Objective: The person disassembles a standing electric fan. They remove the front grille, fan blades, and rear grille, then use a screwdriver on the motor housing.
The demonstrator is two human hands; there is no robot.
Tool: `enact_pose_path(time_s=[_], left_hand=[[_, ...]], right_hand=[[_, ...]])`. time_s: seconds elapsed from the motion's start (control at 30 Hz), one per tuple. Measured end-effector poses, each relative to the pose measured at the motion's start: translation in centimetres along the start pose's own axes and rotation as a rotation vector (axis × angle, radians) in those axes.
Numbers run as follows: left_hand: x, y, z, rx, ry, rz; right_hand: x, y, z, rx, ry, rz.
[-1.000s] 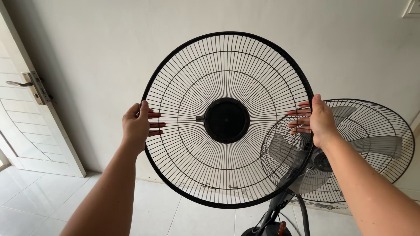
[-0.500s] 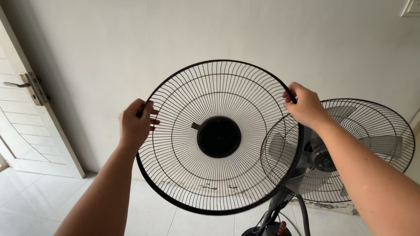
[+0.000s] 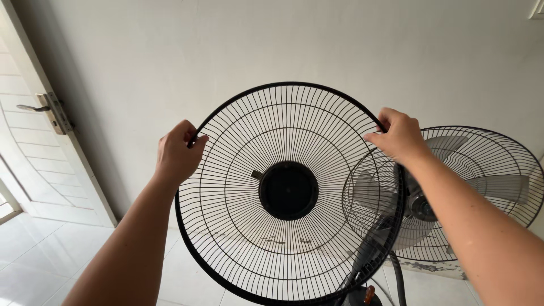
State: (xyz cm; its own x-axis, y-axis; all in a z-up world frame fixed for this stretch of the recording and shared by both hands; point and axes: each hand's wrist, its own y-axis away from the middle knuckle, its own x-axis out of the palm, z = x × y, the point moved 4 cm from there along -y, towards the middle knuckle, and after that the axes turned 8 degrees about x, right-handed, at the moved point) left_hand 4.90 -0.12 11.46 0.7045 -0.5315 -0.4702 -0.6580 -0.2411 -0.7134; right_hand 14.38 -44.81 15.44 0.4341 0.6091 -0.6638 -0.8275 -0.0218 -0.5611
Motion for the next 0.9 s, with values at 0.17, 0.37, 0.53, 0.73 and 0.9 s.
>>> enact_pose_path(time_s=[0.17, 0.37, 0.53, 0.73, 0.9], left_hand=[[0.6, 0.8, 3.7, -0.163, -0.129, -0.021], [4.3, 0.3, 7.5, -0.407, -0.321, -0.273], [12.4, 0.6, 2.1, -0.683, 0.266, 0.234], [14.4, 3.3, -10.2, -0.866, 1.368, 0.283], [13.0, 2.9, -11.5, -0.863, 1.506, 0.161]], right_hand=[[0.5, 0.7, 1.5, 0.119, -0.378, 0.460], [2.2, 1.1, 5.0, 0.121, -0.402, 0.300], [5.0, 3.1, 7.8, 0.039, -0.148, 0.178], [7.5, 7.1, 11.0, -0.100, -0.072, 0.119], [7.3, 7.7, 12.0, -0.230, 0.207, 0.037]])
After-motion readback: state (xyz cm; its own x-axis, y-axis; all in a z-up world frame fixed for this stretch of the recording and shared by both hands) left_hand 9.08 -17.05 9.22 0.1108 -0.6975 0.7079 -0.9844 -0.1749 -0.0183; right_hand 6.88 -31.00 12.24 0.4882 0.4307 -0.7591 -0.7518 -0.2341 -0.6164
